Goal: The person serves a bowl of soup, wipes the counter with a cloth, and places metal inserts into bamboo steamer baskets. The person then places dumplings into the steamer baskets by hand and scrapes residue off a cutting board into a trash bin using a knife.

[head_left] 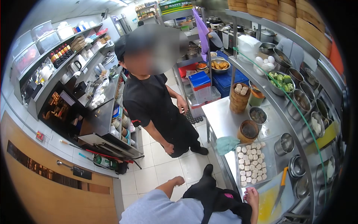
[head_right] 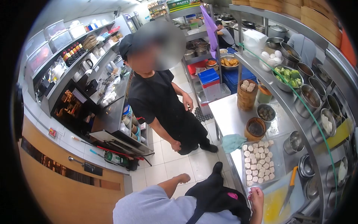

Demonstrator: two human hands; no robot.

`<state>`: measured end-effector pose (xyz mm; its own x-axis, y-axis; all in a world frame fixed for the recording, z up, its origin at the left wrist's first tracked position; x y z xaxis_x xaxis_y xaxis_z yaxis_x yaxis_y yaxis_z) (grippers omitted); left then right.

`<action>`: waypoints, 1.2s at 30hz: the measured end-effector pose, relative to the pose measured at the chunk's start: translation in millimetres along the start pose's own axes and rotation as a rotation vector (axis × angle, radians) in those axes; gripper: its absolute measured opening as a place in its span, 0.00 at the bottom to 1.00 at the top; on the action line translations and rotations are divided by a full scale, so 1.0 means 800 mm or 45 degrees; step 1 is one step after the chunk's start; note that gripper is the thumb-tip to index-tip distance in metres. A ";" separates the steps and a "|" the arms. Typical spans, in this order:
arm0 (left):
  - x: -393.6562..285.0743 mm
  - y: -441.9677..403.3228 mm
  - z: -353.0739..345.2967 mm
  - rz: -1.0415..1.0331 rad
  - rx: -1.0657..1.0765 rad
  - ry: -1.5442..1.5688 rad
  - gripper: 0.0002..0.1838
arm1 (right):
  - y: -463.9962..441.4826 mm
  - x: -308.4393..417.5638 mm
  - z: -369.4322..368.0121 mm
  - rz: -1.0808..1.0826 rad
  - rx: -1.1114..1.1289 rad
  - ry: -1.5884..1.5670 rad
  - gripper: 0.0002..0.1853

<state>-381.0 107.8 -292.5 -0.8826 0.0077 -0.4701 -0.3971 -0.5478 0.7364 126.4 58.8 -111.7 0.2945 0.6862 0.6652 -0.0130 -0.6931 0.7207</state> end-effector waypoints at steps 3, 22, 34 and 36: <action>0.028 0.017 -0.020 0.129 0.071 0.087 0.17 | -0.011 0.012 -0.017 -0.003 0.021 0.031 0.08; 0.099 -0.042 0.093 0.060 -0.529 0.628 0.19 | -0.162 0.112 -0.190 -0.081 0.275 0.312 0.12; 0.306 -0.042 0.240 -0.301 -0.216 -0.368 0.12 | -0.243 0.264 -0.388 0.042 0.196 0.257 0.10; 0.321 -0.034 0.299 0.378 -0.779 1.305 0.11 | -0.248 0.278 -0.415 0.045 0.183 0.310 0.11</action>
<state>-656.9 324.8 -316.8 -0.2035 -0.6933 -0.6913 0.2120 -0.7206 0.6602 -122.8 422.0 -41.8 0.0582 0.6820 0.7290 0.1216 -0.7297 0.6729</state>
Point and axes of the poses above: each hand's wrist, its own y-axis away from the middle knuckle, its own z-axis out of the back of the hand, x = y × z, the point moved 2 cm from there along -y, towards the middle knuckle, and after that the axes turned 11 degrees about -z, right-handed, at the moved point
